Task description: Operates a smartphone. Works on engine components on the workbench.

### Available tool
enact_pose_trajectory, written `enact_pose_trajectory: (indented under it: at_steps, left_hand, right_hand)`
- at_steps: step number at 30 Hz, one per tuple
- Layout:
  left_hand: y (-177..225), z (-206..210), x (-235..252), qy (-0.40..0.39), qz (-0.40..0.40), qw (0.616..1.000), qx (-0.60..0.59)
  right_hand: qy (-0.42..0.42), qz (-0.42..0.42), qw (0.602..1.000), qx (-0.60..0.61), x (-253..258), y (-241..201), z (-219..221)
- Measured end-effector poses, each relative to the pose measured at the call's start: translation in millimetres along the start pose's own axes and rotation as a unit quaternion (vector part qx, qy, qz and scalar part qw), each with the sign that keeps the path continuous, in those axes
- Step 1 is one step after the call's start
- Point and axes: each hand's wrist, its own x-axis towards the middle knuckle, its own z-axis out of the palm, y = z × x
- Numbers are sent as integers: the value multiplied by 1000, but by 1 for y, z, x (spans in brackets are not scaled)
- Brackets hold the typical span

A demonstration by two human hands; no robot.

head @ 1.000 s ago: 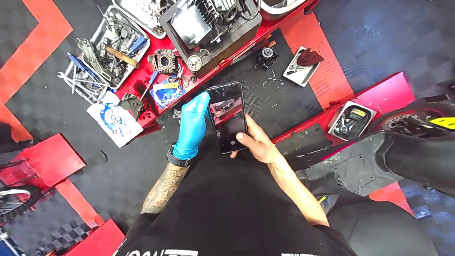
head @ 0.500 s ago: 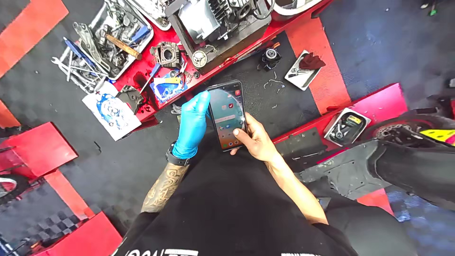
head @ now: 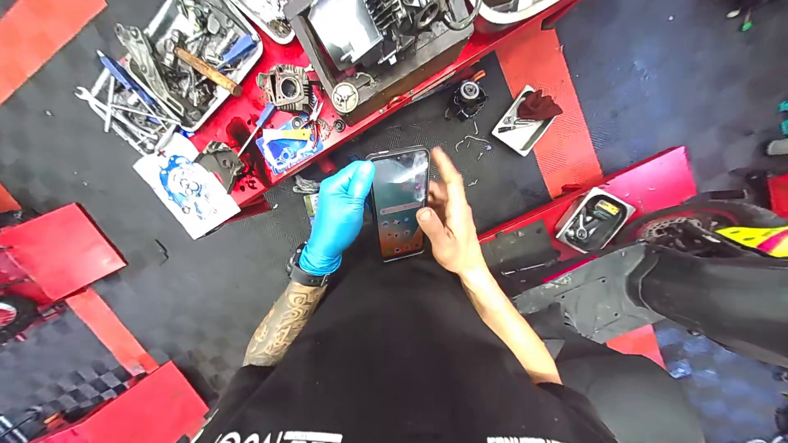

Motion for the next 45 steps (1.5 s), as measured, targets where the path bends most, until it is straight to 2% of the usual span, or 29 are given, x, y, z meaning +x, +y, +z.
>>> enact_pose_trajectory:
  at_steps: [3,6,8,11,16,19,22,25,27,31,33,37,40,45]
  left_hand:
    - [0,1,-1,-11,3,1000,13]
    - [0,1,1,-12,-2,1000,-6]
    - [-1,0,3,-2,-6,1000,-21]
    - [-3,-3,3,13,-20,999,-26]
    - [-3,-5,4,12,-20,998,-62]
    - [-3,-3,3,12,-24,997,-67]
    - [-5,-3,3,12,-20,998,-61]
    - [-6,-2,1,13,-24,998,-59]
    - [-6,-2,0,10,-21,998,-60]
    - [-5,-2,-2,10,-20,998,-59]
    - [-6,-3,-3,15,-25,998,-63]
    - [-7,-5,-5,17,-28,996,-77]
    - [-8,-4,-6,21,-27,996,-77]
    - [-8,-3,-7,21,-20,997,-77]
  right_hand:
    - [32,-102,985,-134,15,-13,-6]
    - [32,-141,968,-205,20,-16,-11]
    - [41,-166,961,-217,16,-11,-14]
    - [35,-189,969,-154,6,-4,-18]
    - [39,-79,996,-16,-8,0,-13]
    - [-6,10,998,61,-12,3,-14]
    - [-67,42,989,124,-16,7,-14]
    - [-118,69,984,111,-21,7,-12]
    - [-124,84,984,95,-22,7,-9]
    - [-43,66,994,76,-19,4,0]
    - [-32,51,993,97,-18,6,-1]
    - [-87,74,975,191,-23,17,-9]
    - [-144,92,945,278,-27,17,-12]
    - [-183,110,934,286,-31,13,-13]
